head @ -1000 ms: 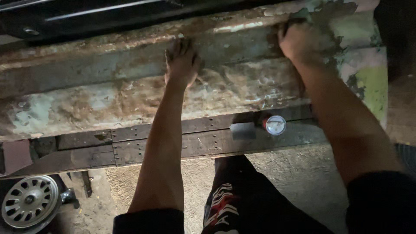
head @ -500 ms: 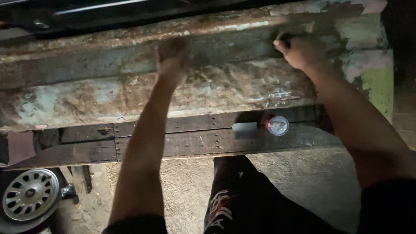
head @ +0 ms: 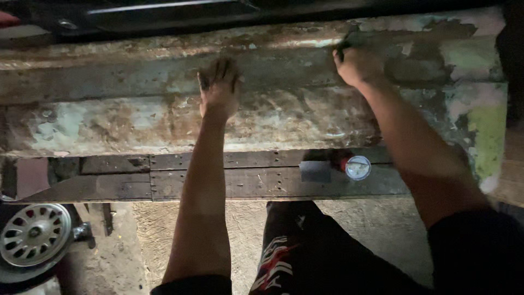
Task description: The person uses a sanding block to sand a large, weathered wooden surface. They move the block back and forth across the wood, removing old paint and smoothing the surface. The person shifts their position slightly to reach different areas of the wood.
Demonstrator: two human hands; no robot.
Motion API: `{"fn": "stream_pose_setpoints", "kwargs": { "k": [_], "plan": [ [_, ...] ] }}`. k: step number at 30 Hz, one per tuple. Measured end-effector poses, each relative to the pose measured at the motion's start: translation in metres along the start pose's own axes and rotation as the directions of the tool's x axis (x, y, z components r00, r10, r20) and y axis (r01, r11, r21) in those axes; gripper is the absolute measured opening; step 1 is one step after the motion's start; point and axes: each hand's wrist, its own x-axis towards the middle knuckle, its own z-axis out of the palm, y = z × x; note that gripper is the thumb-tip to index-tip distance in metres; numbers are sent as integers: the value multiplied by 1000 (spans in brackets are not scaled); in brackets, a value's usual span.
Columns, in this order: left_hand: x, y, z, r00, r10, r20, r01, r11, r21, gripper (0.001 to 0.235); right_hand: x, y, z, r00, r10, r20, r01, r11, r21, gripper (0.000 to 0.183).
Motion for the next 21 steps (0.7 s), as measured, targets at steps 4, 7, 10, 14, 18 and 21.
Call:
{"fn": "stream_pose_setpoints", "kwargs": {
  "k": [4,7,10,14,18,21],
  "plan": [
    [5,7,-7,999,-39,-2,39,999,-20,58,-38,-29,7,984,-96,151,128,967,-220,69],
    [2,4,-7,998,-3,-56,0,999,-41,63,-27,-38,2,958,-275,-77,273,961,-36,55],
    [-3,6,-5,999,-6,-52,4,999,-44,63,1,-43,-3,977,-176,-124,170,984,-57,55],
    [-1,8,-8,996,-16,-89,11,998,-62,65,-5,-50,-10,981,-193,-7,193,981,-5,53],
    [-1,3,-6,999,-32,-43,31,999,-33,64,-47,-54,2,954,-286,-91,281,957,-67,49],
    [2,2,-4,997,-17,-76,13,999,-48,63,-29,-55,5,960,-268,-77,265,963,-44,52]
  ]
}}
